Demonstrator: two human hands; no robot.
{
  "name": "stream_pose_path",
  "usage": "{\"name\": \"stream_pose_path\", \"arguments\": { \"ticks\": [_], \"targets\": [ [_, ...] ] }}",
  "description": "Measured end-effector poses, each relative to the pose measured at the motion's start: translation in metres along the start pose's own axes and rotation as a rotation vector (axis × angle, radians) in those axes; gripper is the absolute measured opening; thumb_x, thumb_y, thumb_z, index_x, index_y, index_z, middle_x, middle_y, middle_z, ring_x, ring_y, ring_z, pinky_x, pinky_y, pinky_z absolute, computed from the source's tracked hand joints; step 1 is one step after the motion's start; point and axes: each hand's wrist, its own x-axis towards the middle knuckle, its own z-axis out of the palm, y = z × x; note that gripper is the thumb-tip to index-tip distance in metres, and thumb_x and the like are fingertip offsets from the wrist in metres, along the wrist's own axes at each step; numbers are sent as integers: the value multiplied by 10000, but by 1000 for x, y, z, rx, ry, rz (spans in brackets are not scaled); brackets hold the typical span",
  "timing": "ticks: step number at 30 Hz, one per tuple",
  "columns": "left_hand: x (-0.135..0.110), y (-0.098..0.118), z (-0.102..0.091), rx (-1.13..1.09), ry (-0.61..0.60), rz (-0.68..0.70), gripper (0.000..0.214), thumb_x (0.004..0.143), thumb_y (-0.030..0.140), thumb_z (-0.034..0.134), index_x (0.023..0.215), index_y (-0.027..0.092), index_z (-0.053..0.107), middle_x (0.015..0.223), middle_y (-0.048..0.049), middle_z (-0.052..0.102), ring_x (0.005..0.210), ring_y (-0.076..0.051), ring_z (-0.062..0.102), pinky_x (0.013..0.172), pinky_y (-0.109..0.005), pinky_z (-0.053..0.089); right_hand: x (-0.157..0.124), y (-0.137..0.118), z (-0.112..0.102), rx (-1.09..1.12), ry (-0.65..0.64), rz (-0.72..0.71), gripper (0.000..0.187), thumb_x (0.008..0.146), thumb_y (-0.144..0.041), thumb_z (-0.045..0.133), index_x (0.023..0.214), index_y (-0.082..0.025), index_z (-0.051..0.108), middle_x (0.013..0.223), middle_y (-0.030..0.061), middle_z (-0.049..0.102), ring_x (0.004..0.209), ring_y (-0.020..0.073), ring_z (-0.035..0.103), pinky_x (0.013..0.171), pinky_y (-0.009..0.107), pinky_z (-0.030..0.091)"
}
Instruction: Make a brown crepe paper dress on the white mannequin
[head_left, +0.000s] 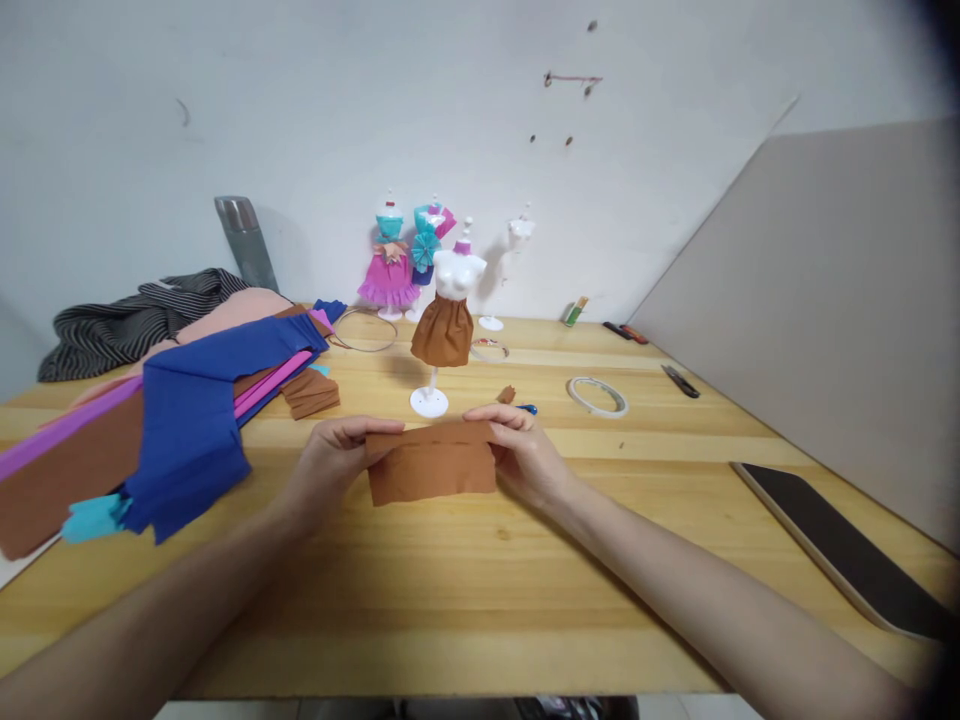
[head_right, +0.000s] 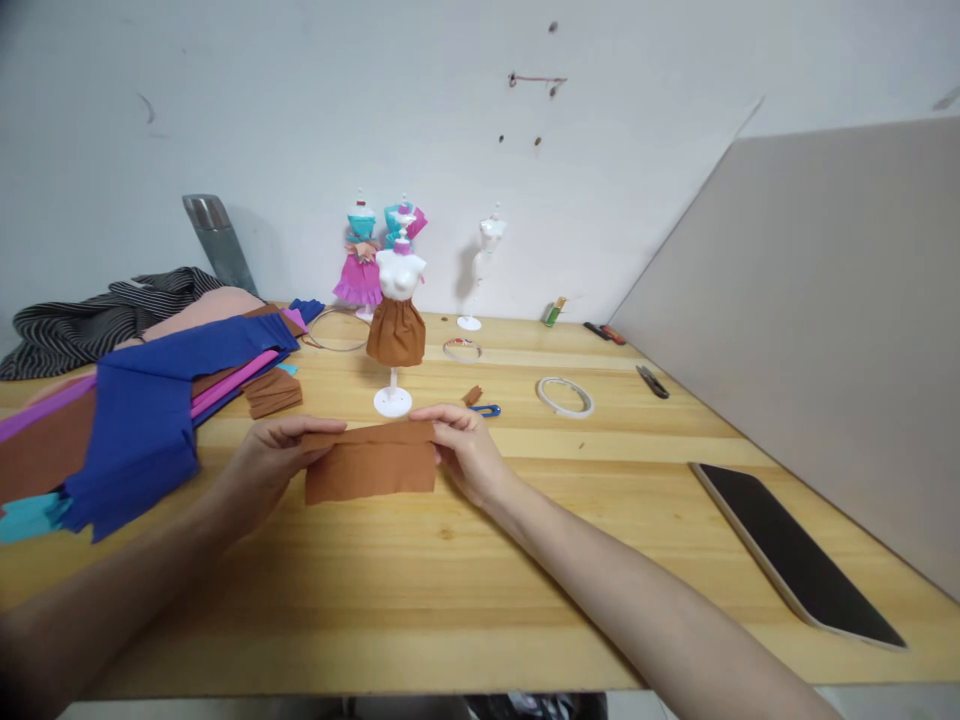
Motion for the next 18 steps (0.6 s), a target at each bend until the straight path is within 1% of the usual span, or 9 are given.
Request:
{"name": "stream_pose_path", "arguments": {
  "ticks": [6, 9, 11, 14, 16, 18],
  "targets": [
    [1, -2, -3, -94, -14, -16, 253, 561, 252, 838, 803, 202, 781, 816, -47, 763, 730, -150, 649, 657, -225, 488, 0, -2, 0, 81, 1, 34, 166, 533, -213, 783, 698, -220, 769, 638, 12, 702, 491, 96, 507, 473, 233, 355],
    [0, 0, -3, -144, -9, -39, 276, 559, 231, 828, 831, 217, 781, 824, -40, 763, 733, -141, 648, 651, -211, 483, 1, -1, -1, 92, -13, 25, 153, 528, -194, 764, 680, -212, 769, 560, -2, 668, 453, 82, 477, 449, 219, 340],
    [0, 1, -3, -160, -1, -51, 275, 553, 216, 817, 826, 224, 783, 775, -25, 758, 678, -117, 626, 602, -184, 461, 2, 0, -3, 84, -28, 16, 144, 529, -177, 743, 668, -208, 769, 498, -14, 629, 421, 71, 444, 433, 212, 324],
    [0, 0, -5, -144, 13, -32, 218, 563, 205, 795, 781, 210, 786, 710, -16, 739, 603, -88, 571, 522, -155, 405, 3, 0, -4, 69, -46, 11, 124, 535, -168, 711, 637, -214, 762, 466, -19, 602, 415, 73, 436, 424, 208, 310],
    [1, -1, -6, -130, -13, -7, 191, 573, 208, 790, 764, 202, 786, 713, -21, 736, 606, -89, 560, 514, -154, 392, 3, -1, -3, 59, -45, 11, 109, 529, -168, 700, 607, -221, 754, 463, -22, 594, 420, 73, 432, 425, 205, 301],
    [1, -3, -7, -114, -48, 14, 178, 584, 224, 794, 760, 199, 785, 737, -30, 739, 647, -103, 575, 542, -160, 405, 3, -2, -3, 54, -40, 7, 107, 523, -169, 693, 593, -226, 749, 476, -22, 592, 437, 75, 436, 438, 207, 307]
  ]
}}
